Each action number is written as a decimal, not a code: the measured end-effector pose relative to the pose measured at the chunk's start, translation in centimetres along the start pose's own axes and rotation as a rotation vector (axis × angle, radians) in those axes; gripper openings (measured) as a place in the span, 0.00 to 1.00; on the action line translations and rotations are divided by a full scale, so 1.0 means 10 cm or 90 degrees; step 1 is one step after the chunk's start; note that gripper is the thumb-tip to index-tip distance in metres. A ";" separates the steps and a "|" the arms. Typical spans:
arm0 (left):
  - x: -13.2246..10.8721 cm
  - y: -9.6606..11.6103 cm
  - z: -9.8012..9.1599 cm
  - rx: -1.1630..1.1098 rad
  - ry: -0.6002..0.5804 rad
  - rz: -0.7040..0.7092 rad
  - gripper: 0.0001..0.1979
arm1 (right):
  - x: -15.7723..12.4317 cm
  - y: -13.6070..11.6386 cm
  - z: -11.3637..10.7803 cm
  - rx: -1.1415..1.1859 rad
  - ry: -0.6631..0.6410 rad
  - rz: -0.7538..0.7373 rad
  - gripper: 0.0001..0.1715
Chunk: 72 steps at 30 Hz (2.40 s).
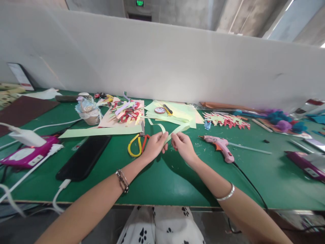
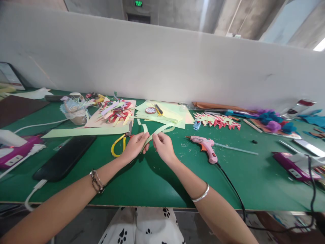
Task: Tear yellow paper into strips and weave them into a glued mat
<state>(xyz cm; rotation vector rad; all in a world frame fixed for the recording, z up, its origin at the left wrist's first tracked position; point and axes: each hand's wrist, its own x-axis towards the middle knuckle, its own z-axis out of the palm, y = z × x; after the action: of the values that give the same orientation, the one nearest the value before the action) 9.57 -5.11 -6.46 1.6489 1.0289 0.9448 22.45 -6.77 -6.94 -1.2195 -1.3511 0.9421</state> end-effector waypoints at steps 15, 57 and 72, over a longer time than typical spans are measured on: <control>0.00 -0.04 0.00 0.021 0.027 0.028 0.18 | 0.01 0.04 0.02 -0.011 -0.043 0.003 0.20; 0.06 -0.05 -0.10 -0.003 0.028 -0.006 0.23 | 0.01 -0.07 -0.03 0.013 -0.051 -0.009 0.16; -0.52 0.20 -0.52 0.151 -0.236 -0.070 0.21 | 0.11 -0.03 -0.15 0.064 -0.101 0.019 0.13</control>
<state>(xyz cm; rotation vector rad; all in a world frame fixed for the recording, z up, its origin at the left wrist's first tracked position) 3.45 -8.72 -3.81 1.8548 0.9888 0.4325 23.97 -5.90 -6.23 -1.1099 -1.3939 1.1351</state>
